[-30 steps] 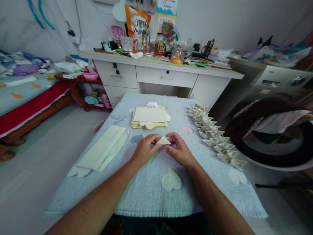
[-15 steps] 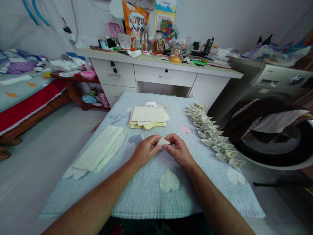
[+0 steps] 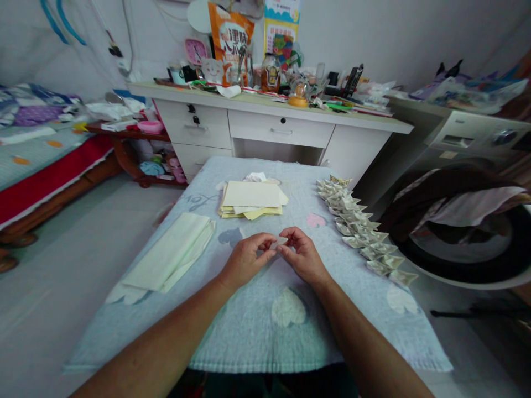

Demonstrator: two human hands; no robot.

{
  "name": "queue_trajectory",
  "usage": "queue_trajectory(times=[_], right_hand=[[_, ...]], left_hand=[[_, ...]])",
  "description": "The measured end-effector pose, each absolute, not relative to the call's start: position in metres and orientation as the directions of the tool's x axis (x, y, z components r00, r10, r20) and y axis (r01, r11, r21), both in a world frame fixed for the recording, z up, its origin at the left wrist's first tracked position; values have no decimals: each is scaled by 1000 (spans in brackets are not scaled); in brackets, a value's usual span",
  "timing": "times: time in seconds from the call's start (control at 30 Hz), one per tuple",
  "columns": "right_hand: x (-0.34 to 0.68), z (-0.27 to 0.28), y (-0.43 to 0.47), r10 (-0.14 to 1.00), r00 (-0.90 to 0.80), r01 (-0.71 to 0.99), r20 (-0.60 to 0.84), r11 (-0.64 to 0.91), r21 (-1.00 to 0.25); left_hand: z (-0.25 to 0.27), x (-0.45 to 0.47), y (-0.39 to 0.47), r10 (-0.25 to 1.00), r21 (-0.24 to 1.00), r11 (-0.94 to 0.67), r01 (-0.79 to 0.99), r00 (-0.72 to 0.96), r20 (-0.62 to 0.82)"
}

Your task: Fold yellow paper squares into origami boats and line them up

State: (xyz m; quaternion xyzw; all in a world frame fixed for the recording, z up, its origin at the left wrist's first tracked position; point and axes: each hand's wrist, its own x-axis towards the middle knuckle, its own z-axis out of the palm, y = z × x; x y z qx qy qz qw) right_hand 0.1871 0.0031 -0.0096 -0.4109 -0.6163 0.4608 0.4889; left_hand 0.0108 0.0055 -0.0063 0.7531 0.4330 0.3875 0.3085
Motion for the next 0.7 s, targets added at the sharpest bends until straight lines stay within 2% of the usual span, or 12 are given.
queue_trajectory(times=[0.17, 0.4, 0.53, 0.7], right_hand=[[184, -9, 2, 958, -201, 20, 206, 214, -977], [183, -7, 1, 955, -176, 62, 240, 254, -965], [183, -7, -1, 933, -165, 152, 319, 343, -927], [180, -2, -3, 870, -161, 300, 466, 493, -816]], left_hand=[[-5, 11, 4, 913, 877, -360, 317, 313, 261], [-8, 10, 6, 933, 935, -280, 217, 291, 212], [-11, 12, 6, 938, 968, -215, 130, 305, 167], [-11, 15, 5, 941, 990, -140, 3, 313, 132]])
